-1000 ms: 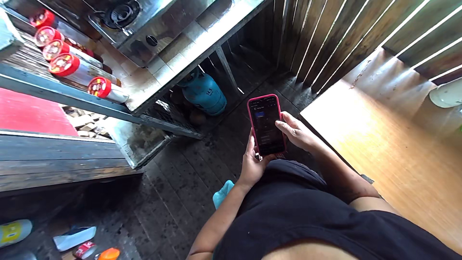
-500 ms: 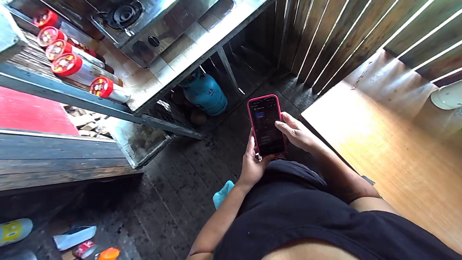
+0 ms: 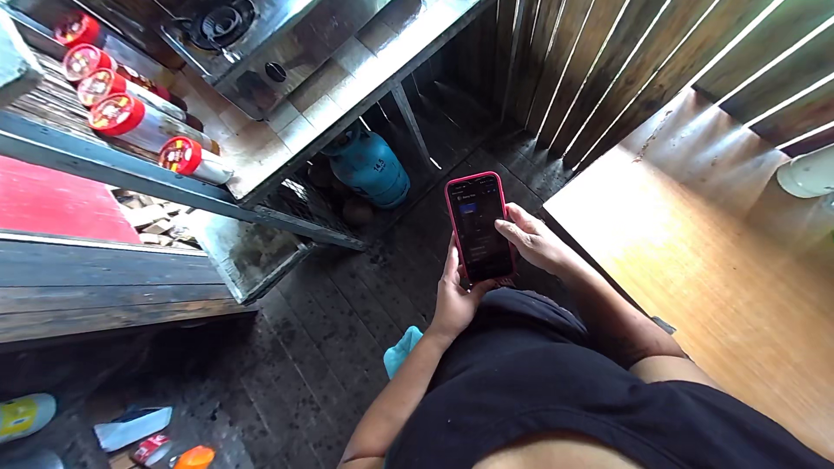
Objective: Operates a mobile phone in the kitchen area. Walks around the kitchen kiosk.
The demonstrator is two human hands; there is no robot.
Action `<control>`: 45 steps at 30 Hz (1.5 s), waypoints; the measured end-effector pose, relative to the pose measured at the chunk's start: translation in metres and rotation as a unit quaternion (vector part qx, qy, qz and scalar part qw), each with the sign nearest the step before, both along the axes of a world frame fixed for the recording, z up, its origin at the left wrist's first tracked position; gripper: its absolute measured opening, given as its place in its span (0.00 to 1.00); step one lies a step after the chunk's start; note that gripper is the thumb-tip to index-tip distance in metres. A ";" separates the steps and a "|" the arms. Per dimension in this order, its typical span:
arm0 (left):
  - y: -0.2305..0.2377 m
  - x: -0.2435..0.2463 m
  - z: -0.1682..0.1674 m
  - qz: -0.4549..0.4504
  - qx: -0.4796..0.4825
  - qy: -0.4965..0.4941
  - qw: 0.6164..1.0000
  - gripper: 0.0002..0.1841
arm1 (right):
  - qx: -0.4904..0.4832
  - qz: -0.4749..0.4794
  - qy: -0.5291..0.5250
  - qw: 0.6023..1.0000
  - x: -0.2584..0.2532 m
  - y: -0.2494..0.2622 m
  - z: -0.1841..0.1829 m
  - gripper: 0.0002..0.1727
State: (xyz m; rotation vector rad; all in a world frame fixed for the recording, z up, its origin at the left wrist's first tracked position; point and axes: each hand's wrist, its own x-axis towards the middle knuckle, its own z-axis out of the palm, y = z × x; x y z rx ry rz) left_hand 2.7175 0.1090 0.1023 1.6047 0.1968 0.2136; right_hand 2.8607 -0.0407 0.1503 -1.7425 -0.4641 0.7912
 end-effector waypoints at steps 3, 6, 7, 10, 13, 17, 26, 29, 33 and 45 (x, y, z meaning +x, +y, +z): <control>0.000 0.000 0.001 -0.001 -0.006 0.003 1.000 0.54 | 0.000 0.000 0.000 1.000 0.000 0.000 -0.001 0.16; -0.001 0.000 0.001 -0.002 -0.010 0.001 1.000 0.54 | -0.002 0.001 0.002 1.000 0.000 -0.001 0.000 0.16; -0.002 -0.001 0.001 -0.002 -0.011 0.002 1.000 0.54 | -0.003 0.001 0.002 1.000 -0.001 -0.001 0.000 0.16; -0.002 -0.001 0.001 -0.003 -0.012 0.003 1.000 0.54 | -0.003 0.003 0.002 1.000 -0.001 -0.002 -0.001 0.16; -0.002 -0.002 0.000 -0.003 -0.013 0.001 1.000 0.54 | -0.005 0.003 0.001 1.000 -0.001 -0.002 -0.001 0.16; -0.003 -0.003 0.000 -0.004 -0.014 0.001 1.000 0.54 | 0.002 0.006 0.008 1.000 -0.001 -0.002 -0.002 0.16; -0.003 -0.003 0.000 0.001 -0.005 0.001 1.000 0.54 | 0.011 0.005 -0.005 1.000 -0.001 -0.002 -0.003 0.15; -0.003 -0.002 0.000 0.000 -0.005 -0.003 1.000 0.54 | 0.006 0.008 -0.006 1.000 -0.001 -0.003 -0.003 0.15; -0.002 -0.002 0.002 -0.008 -0.006 0.000 1.000 0.55 | -0.003 0.007 -0.012 1.000 -0.001 -0.002 0.000 0.15; -0.001 -0.003 0.003 -0.009 -0.011 0.001 1.000 0.55 | -0.001 0.009 -0.016 1.000 -0.002 -0.001 0.001 0.16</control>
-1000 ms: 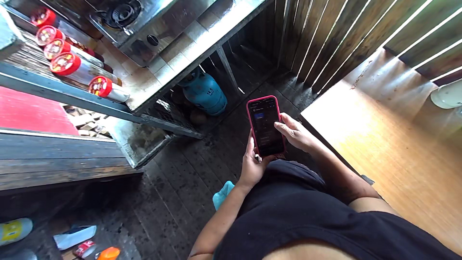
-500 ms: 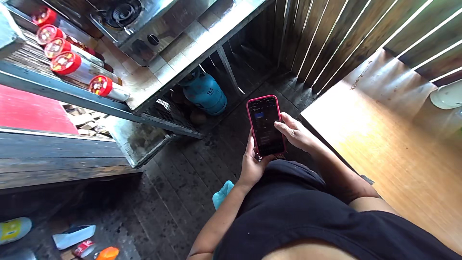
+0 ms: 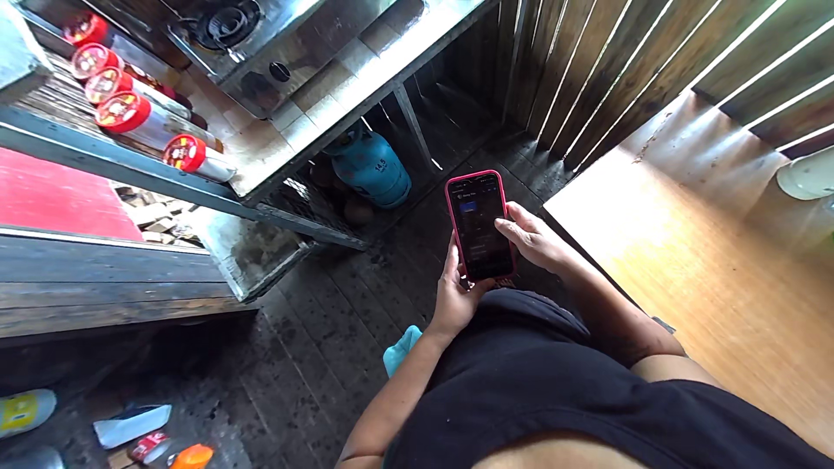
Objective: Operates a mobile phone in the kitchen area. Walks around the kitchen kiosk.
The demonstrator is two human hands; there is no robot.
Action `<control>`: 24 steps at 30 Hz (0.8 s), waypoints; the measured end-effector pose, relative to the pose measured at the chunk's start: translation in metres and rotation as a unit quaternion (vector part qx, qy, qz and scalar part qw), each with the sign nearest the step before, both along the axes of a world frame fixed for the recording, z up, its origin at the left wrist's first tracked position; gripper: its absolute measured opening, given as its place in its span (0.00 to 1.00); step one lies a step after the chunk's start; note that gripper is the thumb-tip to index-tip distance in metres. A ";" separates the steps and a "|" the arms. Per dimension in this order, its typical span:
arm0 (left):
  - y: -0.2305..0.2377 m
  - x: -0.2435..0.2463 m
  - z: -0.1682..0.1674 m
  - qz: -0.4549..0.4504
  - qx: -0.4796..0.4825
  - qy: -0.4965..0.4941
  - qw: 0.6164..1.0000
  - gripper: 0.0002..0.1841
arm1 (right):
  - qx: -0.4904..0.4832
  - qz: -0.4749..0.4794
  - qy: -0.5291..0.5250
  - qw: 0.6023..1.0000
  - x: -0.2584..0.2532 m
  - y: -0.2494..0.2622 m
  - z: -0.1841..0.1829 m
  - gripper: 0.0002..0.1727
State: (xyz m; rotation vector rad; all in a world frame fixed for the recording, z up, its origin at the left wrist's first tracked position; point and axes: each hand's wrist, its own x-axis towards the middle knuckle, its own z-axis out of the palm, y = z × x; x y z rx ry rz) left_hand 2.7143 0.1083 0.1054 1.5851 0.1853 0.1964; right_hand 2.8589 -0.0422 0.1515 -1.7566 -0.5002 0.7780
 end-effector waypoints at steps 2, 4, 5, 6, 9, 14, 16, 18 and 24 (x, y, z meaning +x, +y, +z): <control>0.000 0.000 -0.001 0.000 0.001 -0.006 1.000 0.55 | -0.001 0.001 0.003 1.000 0.000 0.000 0.001 0.17; 0.000 0.001 -0.001 0.000 0.003 -0.007 1.000 0.54 | 0.003 0.002 0.003 1.000 0.000 0.000 0.001 0.16; 0.000 0.000 -0.001 0.001 0.004 -0.005 1.000 0.54 | 0.005 0.001 0.003 1.000 0.000 0.000 0.000 0.16; 0.000 0.000 -0.001 0.001 0.003 -0.003 1.000 0.54 | 0.006 0.002 0.003 1.000 0.000 0.000 0.000 0.16; -0.001 0.000 -0.001 0.000 0.005 -0.003 1.000 0.55 | 0.005 0.001 0.004 1.000 0.000 -0.001 -0.001 0.16; -0.001 0.000 -0.001 0.001 0.008 -0.002 1.000 0.55 | -0.001 -0.001 0.003 1.000 -0.001 -0.002 0.000 0.16; -0.001 -0.001 -0.002 -0.001 0.008 -0.003 1.000 0.55 | -0.005 -0.002 0.003 1.000 -0.001 -0.002 0.002 0.16; -0.002 -0.001 -0.002 -0.001 0.007 -0.003 1.000 0.55 | -0.006 -0.005 0.000 1.000 -0.002 -0.002 0.001 0.16; -0.003 -0.003 -0.002 0.002 0.005 -0.005 1.000 0.55 | -0.007 -0.003 0.002 1.000 -0.003 -0.003 0.000 0.16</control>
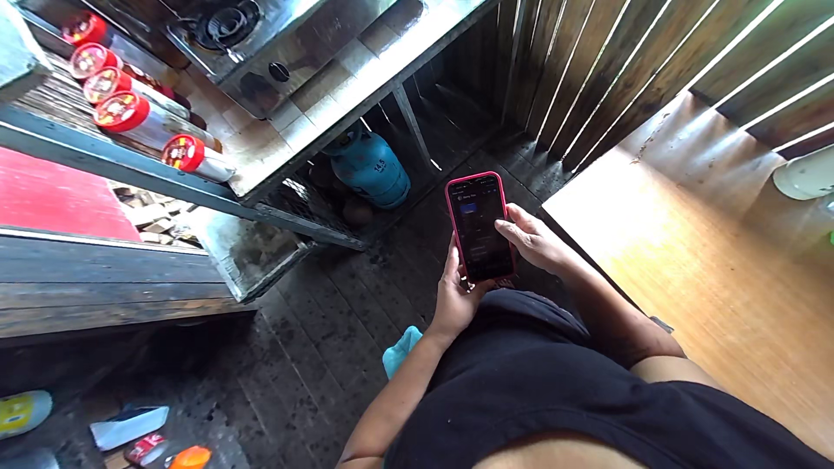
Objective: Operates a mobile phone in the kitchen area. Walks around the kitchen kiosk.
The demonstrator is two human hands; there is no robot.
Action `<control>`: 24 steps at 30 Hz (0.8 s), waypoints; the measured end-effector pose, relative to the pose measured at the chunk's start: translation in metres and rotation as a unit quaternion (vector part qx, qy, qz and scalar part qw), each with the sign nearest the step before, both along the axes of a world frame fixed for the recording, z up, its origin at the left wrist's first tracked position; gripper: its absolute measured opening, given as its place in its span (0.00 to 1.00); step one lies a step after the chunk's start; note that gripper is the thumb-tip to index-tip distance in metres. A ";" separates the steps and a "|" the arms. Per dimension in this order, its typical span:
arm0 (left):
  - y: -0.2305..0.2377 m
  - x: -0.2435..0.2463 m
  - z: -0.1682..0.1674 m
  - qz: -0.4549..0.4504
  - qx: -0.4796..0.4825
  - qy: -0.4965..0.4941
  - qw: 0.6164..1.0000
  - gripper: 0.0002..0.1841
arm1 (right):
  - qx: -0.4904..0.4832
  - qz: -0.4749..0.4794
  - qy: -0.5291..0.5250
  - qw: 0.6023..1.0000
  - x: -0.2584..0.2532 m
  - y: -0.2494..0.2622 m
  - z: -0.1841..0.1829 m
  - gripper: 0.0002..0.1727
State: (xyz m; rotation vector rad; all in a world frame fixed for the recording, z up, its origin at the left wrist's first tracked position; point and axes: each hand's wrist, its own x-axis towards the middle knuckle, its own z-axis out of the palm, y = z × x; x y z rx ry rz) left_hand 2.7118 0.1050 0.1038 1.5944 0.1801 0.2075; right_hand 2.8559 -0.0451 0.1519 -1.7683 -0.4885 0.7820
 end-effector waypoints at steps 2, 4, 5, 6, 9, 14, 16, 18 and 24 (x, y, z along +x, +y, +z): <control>-0.001 -0.001 0.000 0.002 -0.003 -0.001 1.000 0.55 | -0.003 -0.001 -0.001 1.000 -0.001 0.000 0.000 0.16; -0.001 -0.001 -0.001 0.001 -0.002 -0.003 1.000 0.55 | -0.004 -0.001 -0.003 1.000 -0.001 0.000 0.001 0.15; -0.001 -0.001 -0.002 0.001 -0.002 -0.004 1.000 0.55 | -0.004 -0.002 -0.002 1.000 -0.002 0.000 0.001 0.15; -0.001 -0.002 -0.002 0.001 -0.003 -0.004 1.000 0.55 | -0.003 0.000 0.000 1.000 -0.002 -0.001 0.000 0.15; -0.002 -0.002 -0.003 0.002 -0.002 -0.001 1.000 0.55 | 0.000 0.001 0.005 1.000 -0.002 -0.002 -0.001 0.15; -0.002 -0.002 -0.004 -0.001 -0.001 0.001 1.000 0.54 | 0.006 0.000 0.002 1.000 -0.002 -0.002 -0.004 0.15; -0.002 -0.002 -0.003 -0.004 -0.003 0.004 1.000 0.54 | 0.003 0.002 0.004 1.000 -0.002 -0.003 -0.003 0.16; -0.002 -0.002 -0.003 -0.002 -0.006 0.004 1.000 0.55 | 0.004 0.001 0.006 1.000 -0.002 -0.002 -0.004 0.16; -0.003 -0.002 -0.002 0.001 -0.014 -0.001 1.000 0.55 | 0.009 0.002 0.004 1.000 -0.002 -0.003 -0.003 0.15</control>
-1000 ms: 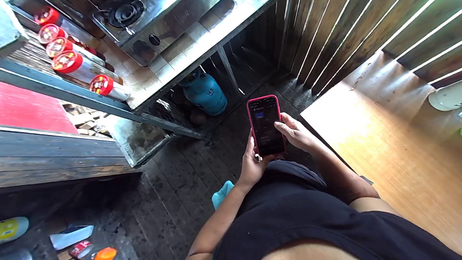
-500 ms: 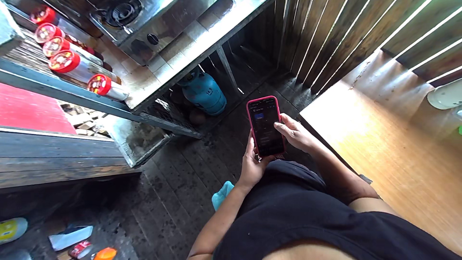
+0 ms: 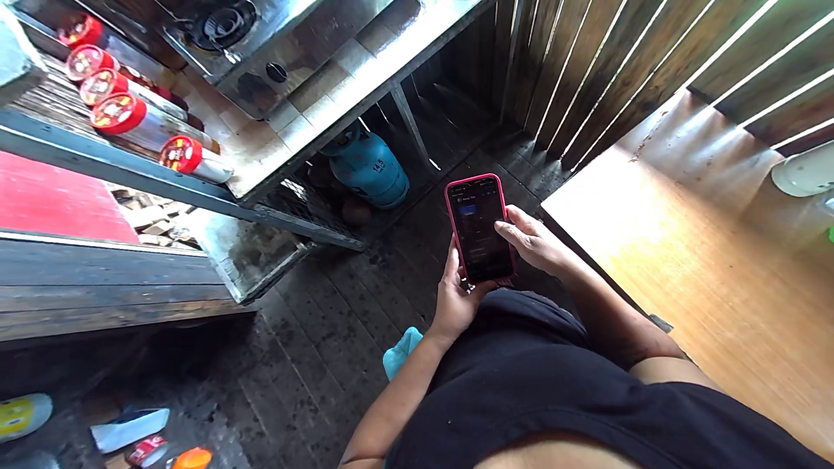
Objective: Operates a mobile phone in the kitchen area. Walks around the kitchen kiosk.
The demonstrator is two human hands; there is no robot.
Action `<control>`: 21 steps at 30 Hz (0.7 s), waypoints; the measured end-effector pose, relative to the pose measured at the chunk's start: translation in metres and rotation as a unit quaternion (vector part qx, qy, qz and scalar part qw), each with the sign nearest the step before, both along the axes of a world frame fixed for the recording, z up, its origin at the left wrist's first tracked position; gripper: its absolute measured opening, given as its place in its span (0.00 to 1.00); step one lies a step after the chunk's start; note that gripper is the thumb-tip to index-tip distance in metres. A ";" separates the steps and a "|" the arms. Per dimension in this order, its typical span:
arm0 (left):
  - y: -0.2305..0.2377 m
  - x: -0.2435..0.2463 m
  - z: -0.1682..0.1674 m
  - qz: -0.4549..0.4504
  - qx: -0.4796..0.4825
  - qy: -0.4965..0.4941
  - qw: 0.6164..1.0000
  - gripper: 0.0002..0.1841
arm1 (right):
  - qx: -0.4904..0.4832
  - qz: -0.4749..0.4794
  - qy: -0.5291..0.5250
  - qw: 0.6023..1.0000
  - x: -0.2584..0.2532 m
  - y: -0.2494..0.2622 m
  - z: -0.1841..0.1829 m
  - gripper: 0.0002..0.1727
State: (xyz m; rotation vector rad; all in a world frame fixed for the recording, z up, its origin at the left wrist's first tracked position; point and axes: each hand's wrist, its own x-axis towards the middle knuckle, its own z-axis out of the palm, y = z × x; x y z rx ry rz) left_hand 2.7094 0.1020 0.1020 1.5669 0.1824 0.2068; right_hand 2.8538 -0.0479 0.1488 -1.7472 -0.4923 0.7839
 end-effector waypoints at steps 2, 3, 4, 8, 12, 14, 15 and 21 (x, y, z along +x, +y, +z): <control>-0.001 0.000 0.000 0.002 -0.006 -0.004 1.000 0.54 | -0.001 0.000 0.001 1.000 0.000 0.000 0.001 0.16; -0.001 0.000 0.000 0.004 -0.004 -0.005 1.000 0.54 | 0.000 0.000 0.000 1.000 0.000 0.000 0.001 0.15; -0.001 0.000 0.000 0.005 0.000 -0.006 1.000 0.54 | 0.001 0.001 -0.002 1.000 0.000 0.000 0.001 0.15; -0.001 0.000 0.001 -0.001 0.007 -0.007 1.000 0.55 | -0.004 0.001 -0.006 1.000 -0.001 -0.001 0.003 0.15; -0.001 0.000 0.001 -0.001 0.015 -0.008 1.000 0.55 | -0.002 0.000 -0.003 1.000 -0.001 -0.002 0.003 0.15; -0.001 -0.001 0.002 0.000 0.014 -0.004 1.000 0.55 | -0.003 0.000 -0.004 1.000 -0.001 -0.002 0.003 0.15; -0.002 -0.001 0.003 0.000 0.012 -0.002 1.000 0.55 | -0.005 0.001 -0.002 1.000 -0.002 -0.002 0.004 0.15; -0.002 -0.002 0.004 -0.001 0.011 -0.004 1.000 0.54 | -0.001 0.005 -0.006 1.000 -0.002 -0.002 0.004 0.15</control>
